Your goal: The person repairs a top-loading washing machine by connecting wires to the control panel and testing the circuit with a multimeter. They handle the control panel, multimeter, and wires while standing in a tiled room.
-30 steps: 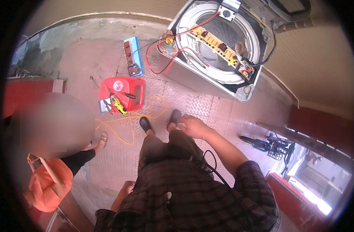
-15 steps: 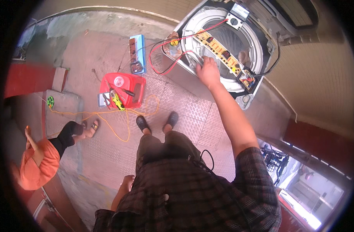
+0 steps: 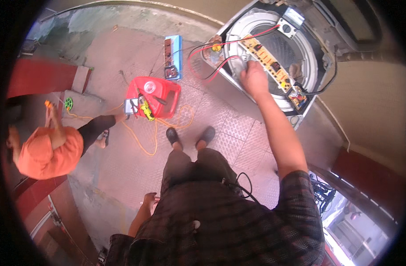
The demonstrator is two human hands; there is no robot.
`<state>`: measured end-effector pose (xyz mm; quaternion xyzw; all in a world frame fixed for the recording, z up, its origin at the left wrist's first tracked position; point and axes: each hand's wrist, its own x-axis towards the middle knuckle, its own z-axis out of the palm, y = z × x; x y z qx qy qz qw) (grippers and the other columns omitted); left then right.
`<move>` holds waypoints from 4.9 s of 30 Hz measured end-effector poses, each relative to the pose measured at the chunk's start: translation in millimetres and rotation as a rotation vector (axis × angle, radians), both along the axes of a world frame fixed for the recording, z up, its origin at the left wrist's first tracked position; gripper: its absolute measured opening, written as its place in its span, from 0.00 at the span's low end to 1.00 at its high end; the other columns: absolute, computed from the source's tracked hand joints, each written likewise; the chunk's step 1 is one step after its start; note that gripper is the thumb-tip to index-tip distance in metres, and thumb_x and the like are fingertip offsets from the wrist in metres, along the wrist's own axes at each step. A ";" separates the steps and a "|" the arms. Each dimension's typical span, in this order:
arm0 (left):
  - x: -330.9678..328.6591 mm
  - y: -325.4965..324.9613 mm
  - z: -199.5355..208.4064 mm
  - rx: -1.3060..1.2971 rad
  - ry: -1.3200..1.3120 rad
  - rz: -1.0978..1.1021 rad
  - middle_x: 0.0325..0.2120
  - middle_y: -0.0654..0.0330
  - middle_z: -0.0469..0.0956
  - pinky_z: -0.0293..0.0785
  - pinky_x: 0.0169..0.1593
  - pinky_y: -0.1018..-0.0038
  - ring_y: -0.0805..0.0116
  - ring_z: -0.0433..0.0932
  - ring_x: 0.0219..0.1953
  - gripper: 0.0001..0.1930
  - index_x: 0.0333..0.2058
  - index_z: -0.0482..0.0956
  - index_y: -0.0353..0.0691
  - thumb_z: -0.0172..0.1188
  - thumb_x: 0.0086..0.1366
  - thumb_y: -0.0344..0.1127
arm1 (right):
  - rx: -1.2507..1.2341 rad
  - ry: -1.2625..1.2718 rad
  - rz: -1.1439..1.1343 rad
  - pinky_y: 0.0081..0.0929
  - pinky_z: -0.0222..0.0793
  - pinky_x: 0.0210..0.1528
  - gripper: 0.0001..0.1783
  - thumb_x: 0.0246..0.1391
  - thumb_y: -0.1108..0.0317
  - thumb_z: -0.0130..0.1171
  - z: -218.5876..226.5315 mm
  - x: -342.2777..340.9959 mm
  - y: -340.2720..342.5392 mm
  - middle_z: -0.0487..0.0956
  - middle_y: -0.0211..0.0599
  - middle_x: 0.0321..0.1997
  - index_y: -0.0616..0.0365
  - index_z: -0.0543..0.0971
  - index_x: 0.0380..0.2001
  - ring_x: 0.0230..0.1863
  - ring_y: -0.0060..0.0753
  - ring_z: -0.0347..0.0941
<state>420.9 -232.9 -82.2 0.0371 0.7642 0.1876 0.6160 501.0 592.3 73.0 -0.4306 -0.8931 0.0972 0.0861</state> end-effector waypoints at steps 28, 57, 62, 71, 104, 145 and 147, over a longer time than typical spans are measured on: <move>-34.4 72.5 19.8 -0.316 -0.181 0.238 0.40 0.48 0.85 0.80 0.46 0.57 0.54 0.84 0.41 0.24 0.65 0.68 0.42 0.41 0.70 0.32 | -0.670 -0.158 0.003 0.43 0.68 0.64 0.24 0.59 0.57 0.56 -132.6 64.1 -124.3 0.78 0.60 0.55 0.62 0.79 0.53 0.61 0.56 0.73; -99.4 352.1 120.7 0.427 0.490 -0.304 0.37 0.49 0.86 0.78 0.51 0.63 0.51 0.85 0.42 0.15 0.50 0.80 0.36 0.50 0.69 0.32 | -0.880 -0.278 0.039 0.47 0.74 0.56 0.20 0.58 0.61 0.52 -223.0 270.3 -230.2 0.81 0.60 0.47 0.66 0.82 0.43 0.49 0.62 0.78; -96.5 273.8 71.6 0.193 0.454 -0.281 0.35 0.47 0.86 0.78 0.49 0.58 0.48 0.85 0.40 0.16 0.47 0.81 0.35 0.52 0.65 0.36 | -0.891 -0.237 0.109 0.47 0.74 0.56 0.19 0.60 0.60 0.52 -204.0 233.5 -225.1 0.81 0.61 0.47 0.66 0.82 0.42 0.51 0.62 0.77; -82.0 109.9 -6.7 -0.129 0.282 -0.025 0.32 0.49 0.86 0.80 0.46 0.63 0.56 0.86 0.36 0.15 0.42 0.83 0.34 0.52 0.64 0.35 | -0.961 -0.210 0.049 0.47 0.74 0.55 0.20 0.58 0.59 0.54 -199.6 192.2 -235.7 0.82 0.61 0.46 0.65 0.82 0.44 0.50 0.62 0.78; -115.1 96.1 -16.7 -0.098 0.348 -0.158 0.31 0.51 0.87 0.79 0.48 0.63 0.55 0.86 0.39 0.18 0.40 0.83 0.33 0.51 0.65 0.41 | -0.976 -0.268 0.114 0.49 0.72 0.56 0.22 0.62 0.56 0.52 -193.2 126.2 -285.3 0.81 0.60 0.47 0.66 0.82 0.42 0.52 0.62 0.77; -151.8 206.9 -28.8 0.060 0.190 -0.023 0.25 0.51 0.83 0.78 0.32 0.70 0.62 0.85 0.27 0.15 0.40 0.81 0.29 0.54 0.65 0.36 | -0.759 0.132 -0.029 0.42 0.75 0.53 0.17 0.64 0.61 0.55 -63.0 148.7 -211.2 0.80 0.53 0.48 0.62 0.81 0.47 0.48 0.56 0.79; -145.5 215.2 -25.9 0.066 0.191 -0.089 0.24 0.52 0.83 0.78 0.31 0.71 0.62 0.85 0.27 0.15 0.40 0.82 0.29 0.53 0.66 0.36 | -0.632 0.234 -0.030 0.44 0.74 0.53 0.13 0.62 0.66 0.56 -23.2 159.3 -190.4 0.80 0.52 0.46 0.61 0.81 0.45 0.48 0.56 0.77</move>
